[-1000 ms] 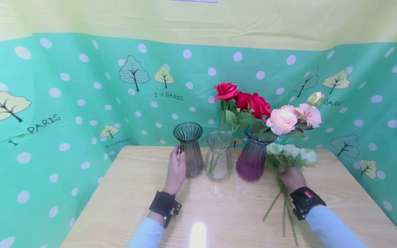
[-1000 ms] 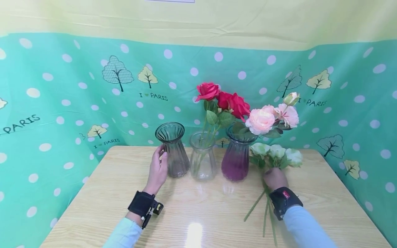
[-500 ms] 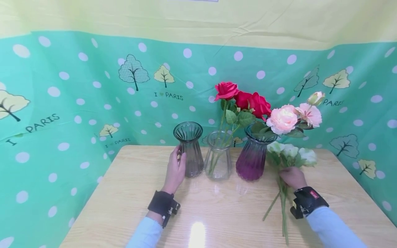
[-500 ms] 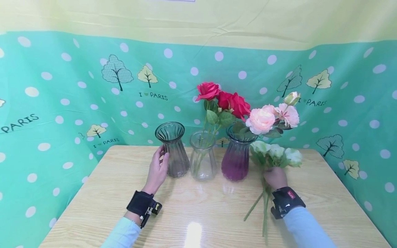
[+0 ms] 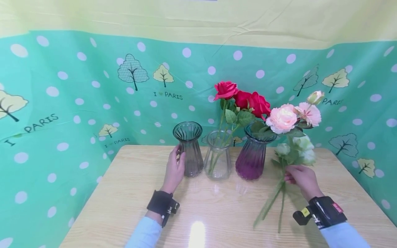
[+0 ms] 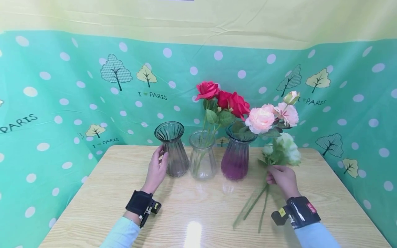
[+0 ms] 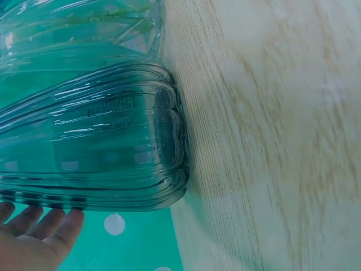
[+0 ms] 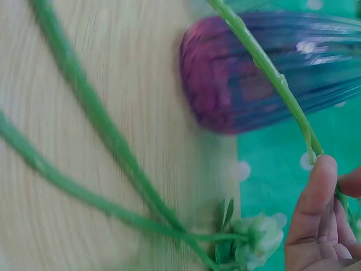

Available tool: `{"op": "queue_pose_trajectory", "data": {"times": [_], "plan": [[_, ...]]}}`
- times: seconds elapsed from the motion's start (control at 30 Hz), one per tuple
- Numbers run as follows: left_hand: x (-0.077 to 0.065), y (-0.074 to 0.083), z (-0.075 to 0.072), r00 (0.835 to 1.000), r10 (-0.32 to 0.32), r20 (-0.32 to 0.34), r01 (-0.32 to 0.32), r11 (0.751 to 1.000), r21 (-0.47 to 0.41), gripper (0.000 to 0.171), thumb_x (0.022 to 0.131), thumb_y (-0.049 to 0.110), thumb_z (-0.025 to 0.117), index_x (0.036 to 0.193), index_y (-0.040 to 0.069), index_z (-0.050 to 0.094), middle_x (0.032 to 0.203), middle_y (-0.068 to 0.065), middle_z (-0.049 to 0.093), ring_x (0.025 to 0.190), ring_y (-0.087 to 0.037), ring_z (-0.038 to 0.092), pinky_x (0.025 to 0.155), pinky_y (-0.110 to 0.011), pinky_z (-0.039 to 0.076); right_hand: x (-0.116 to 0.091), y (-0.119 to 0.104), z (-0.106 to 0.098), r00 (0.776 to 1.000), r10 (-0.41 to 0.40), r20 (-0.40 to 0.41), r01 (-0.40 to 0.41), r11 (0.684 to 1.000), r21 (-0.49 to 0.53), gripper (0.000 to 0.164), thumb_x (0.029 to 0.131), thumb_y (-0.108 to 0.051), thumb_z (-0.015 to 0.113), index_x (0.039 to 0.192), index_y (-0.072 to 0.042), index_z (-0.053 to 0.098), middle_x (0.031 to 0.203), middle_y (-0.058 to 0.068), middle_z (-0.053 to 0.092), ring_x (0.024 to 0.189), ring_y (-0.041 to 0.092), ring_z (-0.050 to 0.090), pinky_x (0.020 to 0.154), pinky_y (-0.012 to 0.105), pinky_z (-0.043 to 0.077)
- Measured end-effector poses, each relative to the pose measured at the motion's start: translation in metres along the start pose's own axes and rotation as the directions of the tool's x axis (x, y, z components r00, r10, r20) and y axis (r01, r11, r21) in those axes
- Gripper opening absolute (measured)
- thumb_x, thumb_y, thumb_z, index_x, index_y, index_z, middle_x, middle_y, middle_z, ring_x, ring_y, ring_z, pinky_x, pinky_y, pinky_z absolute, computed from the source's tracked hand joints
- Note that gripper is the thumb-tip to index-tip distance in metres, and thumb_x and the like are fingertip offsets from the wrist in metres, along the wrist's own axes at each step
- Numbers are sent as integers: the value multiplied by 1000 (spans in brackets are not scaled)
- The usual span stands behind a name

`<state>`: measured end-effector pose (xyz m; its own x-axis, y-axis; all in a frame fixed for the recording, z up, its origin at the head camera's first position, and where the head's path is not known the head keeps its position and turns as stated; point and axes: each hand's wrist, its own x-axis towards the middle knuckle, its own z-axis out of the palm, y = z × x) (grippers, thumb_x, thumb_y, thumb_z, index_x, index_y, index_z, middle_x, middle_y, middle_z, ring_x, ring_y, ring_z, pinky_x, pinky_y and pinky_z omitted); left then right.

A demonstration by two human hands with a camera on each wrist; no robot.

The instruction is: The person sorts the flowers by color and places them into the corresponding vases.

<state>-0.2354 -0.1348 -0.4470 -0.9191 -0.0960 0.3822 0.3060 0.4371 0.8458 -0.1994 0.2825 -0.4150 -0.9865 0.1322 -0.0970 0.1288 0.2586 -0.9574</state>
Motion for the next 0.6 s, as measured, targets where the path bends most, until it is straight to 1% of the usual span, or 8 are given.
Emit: {"op": "queue_pose_trajectory", "data": {"times": [0.07, 0.1, 0.17, 0.27, 0.37, 0.4, 0.53, 0.6], "plan": [[0, 0, 0, 1000, -1, -2, 1, 1000, 3, 54, 100, 34, 37, 144, 4, 29, 145, -17, 36, 132, -32, 40, 106, -46, 42, -5, -2, 0, 1000, 3, 17, -5, 990, 142, 15, 95, -13, 52, 94, -2, 63, 69, -7, 64, 62, 3, 63, 60, 18, 57], [0, 0, 0, 1000, -1, -2, 1, 1000, 2, 54, 100, 34, 37, 144, 4, 29, 145, -17, 36, 132, -32, 40, 105, -46, 42, -9, -4, 0, 1000, 5, 27, -10, 977, 215, 13, 94, -13, 54, 88, -8, 64, 69, -6, 65, 62, 4, 63, 60, 17, 57], [0, 0, -1, 1000, 3, 1, -3, 1000, 5, 54, 100, 34, 37, 144, 4, 28, 146, -17, 36, 132, -32, 40, 105, -47, 43, -15, -8, 1, 998, 0, 63, -23, 931, 365, 18, 93, -11, 55, 80, -16, 66, 71, -4, 68, 63, 6, 65, 61, 18, 57], [0, 1, -1, 1000, 2, 2, -2, 1000, 7, 54, 100, 34, 37, 145, 5, 28, 146, -17, 36, 132, -32, 40, 105, -47, 43, -28, -16, 5, 995, -30, 100, -23, 872, 489, 18, 93, -10, 56, 82, -15, 69, 74, -3, 70, 66, 6, 66, 63, 17, 57], [0, 2, -1, 1000, -1, 4, 1, 1000, 6, 53, 100, 33, 37, 145, 5, 28, 146, -16, 36, 132, -32, 40, 105, -47, 42, -41, -28, 13, 992, -59, 110, -15, 815, 579, 16, 93, -9, 56, 85, -13, 70, 76, -2, 70, 68, 7, 67, 64, 17, 57], [1, 2, -1, 1000, -7, 4, 7, 1000, 6, 53, 100, 33, 38, 144, 5, 29, 146, -16, 36, 132, -31, 40, 106, -46, 42, -45, -32, 16, 992, -71, 104, -6, 797, 604, 15, 93, -9, 56, 86, -13, 70, 77, -1, 71, 68, 7, 67, 63, 17, 57], [1, 2, -2, 1000, -15, 12, 15, 1000, -10, 53, 100, 33, 38, 145, 5, 28, 146, -15, 36, 132, -31, 40, 107, -45, 42, -56, -49, 29, 989, -130, 68, 42, 699, 714, 16, 93, -5, 55, 88, -8, 70, 77, 2, 72, 69, 9, 67, 61, 18, 57], [1, 1, -2, 1000, -24, 16, 24, 1000, -18, 53, 100, 32, 38, 145, 5, 28, 146, -15, 36, 132, -30, 40, 107, -45, 41, -60, -57, 36, 988, -151, 30, 80, 669, 739, 14, 92, -4, 56, 88, -7, 69, 78, 4, 72, 68, 10, 68, 61, 18, 57]]}}
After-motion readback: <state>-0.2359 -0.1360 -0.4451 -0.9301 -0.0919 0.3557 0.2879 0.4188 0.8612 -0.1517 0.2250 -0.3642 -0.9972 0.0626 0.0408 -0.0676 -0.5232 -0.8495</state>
